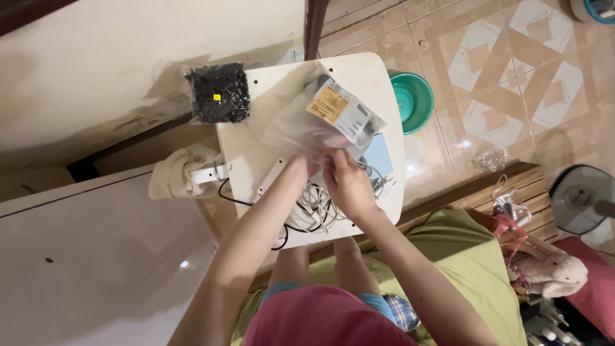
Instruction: The person cleans a white charging cable using a beige cloth, wiping the connector and the length of the cable. They then coil the cable and place it on a small white table with other cables and accessories.
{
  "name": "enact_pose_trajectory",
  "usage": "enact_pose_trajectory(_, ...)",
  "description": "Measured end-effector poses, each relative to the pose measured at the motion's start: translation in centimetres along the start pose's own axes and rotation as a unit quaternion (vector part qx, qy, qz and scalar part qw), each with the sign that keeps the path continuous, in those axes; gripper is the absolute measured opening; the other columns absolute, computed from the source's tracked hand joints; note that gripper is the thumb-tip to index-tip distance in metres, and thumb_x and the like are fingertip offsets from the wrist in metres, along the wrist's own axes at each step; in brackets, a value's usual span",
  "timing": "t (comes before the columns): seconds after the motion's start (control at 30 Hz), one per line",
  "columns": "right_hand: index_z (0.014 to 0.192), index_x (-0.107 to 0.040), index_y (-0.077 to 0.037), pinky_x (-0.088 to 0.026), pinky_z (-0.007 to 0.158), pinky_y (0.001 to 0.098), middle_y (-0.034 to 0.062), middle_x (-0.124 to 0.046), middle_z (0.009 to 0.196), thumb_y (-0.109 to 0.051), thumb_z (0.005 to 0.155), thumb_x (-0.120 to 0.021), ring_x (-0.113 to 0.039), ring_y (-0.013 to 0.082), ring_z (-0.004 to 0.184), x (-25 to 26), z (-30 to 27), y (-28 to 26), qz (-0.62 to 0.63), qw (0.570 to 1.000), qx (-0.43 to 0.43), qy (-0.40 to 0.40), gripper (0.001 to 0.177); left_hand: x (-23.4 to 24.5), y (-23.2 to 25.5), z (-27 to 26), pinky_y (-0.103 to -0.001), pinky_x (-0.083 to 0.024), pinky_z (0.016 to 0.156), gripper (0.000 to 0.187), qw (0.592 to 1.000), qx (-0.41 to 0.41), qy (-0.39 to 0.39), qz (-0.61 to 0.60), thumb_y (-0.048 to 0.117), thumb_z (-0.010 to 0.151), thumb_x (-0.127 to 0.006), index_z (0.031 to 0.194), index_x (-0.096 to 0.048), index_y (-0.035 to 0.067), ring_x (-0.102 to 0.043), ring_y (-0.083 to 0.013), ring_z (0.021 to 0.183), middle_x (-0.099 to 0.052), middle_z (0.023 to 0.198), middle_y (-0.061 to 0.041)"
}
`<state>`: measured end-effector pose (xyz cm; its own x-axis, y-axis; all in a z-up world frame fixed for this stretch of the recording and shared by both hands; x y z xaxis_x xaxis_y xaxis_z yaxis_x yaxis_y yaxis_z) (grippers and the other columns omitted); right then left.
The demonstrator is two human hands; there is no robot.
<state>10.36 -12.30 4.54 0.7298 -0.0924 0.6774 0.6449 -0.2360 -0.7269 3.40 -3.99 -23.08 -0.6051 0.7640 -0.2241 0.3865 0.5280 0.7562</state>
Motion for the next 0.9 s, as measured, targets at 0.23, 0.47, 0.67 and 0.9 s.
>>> enact_pose_trajectory(0.23,0.113,-0.060,-0.003,-0.057,0.075,0.0427,0.0182,-0.072,0.097,-0.004,0.097,-0.062,-0.072,0.0371,0.088,1.5,1.7,-1.3,0.098,0.992,0.049,-0.068,0.017,-1.7,-2.7,2.9,-0.032,-0.036,0.120,0.056,0.956,-0.118,-0.093,-0.253,0.031,0.108,-0.044,0.155,-0.034,0.004,-0.040,-0.0187,0.144,-0.042,0.157,-0.009)
enact_pose_trajectory(0.47,0.115,-0.061,-0.007,-0.057,0.075,0.0387,0.0138,-0.074,0.095,-0.003,0.097,-0.062,-0.074,0.0317,0.086,2.5,1.5,-1.5,0.114,0.991,0.034,-0.064,0.019,-2.5,-2.5,3.5,-0.031,-0.035,0.118,0.052,0.952,-0.119,-0.040,-0.279,0.029,0.109,-0.040,0.154,-0.033,0.006,-0.038,-0.0179,0.143,-0.040,0.156,-0.009)
enact_pose_trajectory(0.67,0.125,-0.060,-0.004,-0.058,0.070,0.0296,0.0077,-0.071,0.087,-0.003,0.094,-0.062,-0.070,0.0147,0.075,2.0,2.3,1.6,0.197,0.980,-0.028,-0.024,0.032,0.2,5.2,-3.2,-0.035,-0.059,0.090,0.029,0.985,-0.070,0.151,0.048,0.016,0.099,-0.062,0.123,-0.067,0.000,-0.069,-0.0227,0.104,-0.075,0.119,-0.016)
enact_pose_trajectory(0.9,0.119,-0.070,-0.002,-0.047,0.062,0.0245,0.0010,-0.067,0.080,-0.008,0.098,-0.068,-0.059,0.0078,0.069,1.2,4.4,6.6,0.248,0.958,-0.141,-0.016,0.022,4.0,15.1,-18.9,-0.030,-0.059,0.084,0.039,0.919,-0.135,0.355,0.101,0.012,0.088,-0.075,0.126,-0.066,0.007,-0.069,-0.0158,0.095,-0.068,0.115,-0.006)
Point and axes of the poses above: each hand's wrist, its own z-axis towards the middle knuckle, its own x-axis out of the back of the hand, y = z × x, the point moved 2 cm from there along z, towards the middle knuckle
